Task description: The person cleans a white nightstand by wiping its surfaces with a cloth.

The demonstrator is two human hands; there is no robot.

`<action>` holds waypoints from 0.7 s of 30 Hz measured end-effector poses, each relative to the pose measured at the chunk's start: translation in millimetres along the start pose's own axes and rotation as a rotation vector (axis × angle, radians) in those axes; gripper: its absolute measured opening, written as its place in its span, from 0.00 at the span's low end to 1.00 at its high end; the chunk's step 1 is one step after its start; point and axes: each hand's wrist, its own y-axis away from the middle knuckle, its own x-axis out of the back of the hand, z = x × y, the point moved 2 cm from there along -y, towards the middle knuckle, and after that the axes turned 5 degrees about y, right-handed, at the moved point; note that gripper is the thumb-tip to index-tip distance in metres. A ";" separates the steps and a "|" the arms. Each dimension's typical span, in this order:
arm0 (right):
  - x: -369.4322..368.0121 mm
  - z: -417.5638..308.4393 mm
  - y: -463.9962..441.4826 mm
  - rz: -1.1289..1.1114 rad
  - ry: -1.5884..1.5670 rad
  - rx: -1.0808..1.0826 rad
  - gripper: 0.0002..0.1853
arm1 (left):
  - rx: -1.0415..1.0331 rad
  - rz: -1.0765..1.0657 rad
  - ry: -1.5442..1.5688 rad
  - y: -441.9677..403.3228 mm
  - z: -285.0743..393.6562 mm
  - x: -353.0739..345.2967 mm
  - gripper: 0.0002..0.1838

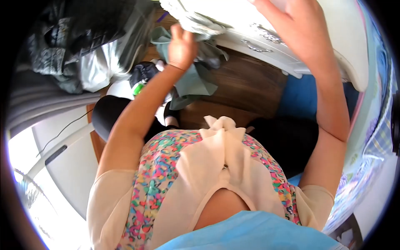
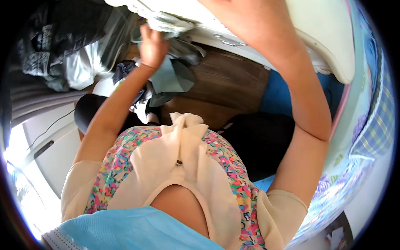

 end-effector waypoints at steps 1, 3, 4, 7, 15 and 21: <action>2.8 -3.3 0.7 -0.003 0.007 -0.001 0.23 | 0.061 -0.045 0.030 16.1 0.1 -15.0 0.30; 2.0 -1.4 0.0 -0.044 -0.013 -0.055 0.23 | 0.140 -0.056 0.093 27.3 4.7 -36.4 0.27; 1.1 -0.4 0.4 -0.061 -0.024 -0.074 0.23 | 0.159 -0.033 0.120 31.6 5.1 -41.6 0.25; -2.2 -0.7 5.2 -0.051 -0.003 -0.110 0.22 | 0.127 0.117 0.197 6.6 31.6 -12.1 0.22; 0.4 -5.5 1.3 -0.017 -0.113 -0.131 0.20 | -0.070 0.446 0.333 -26.9 56.6 17.0 0.30; 2.4 -5.1 -3.5 -0.073 -0.047 -0.041 0.19 | 0.127 0.198 0.207 1.1 24.4 -30.6 0.34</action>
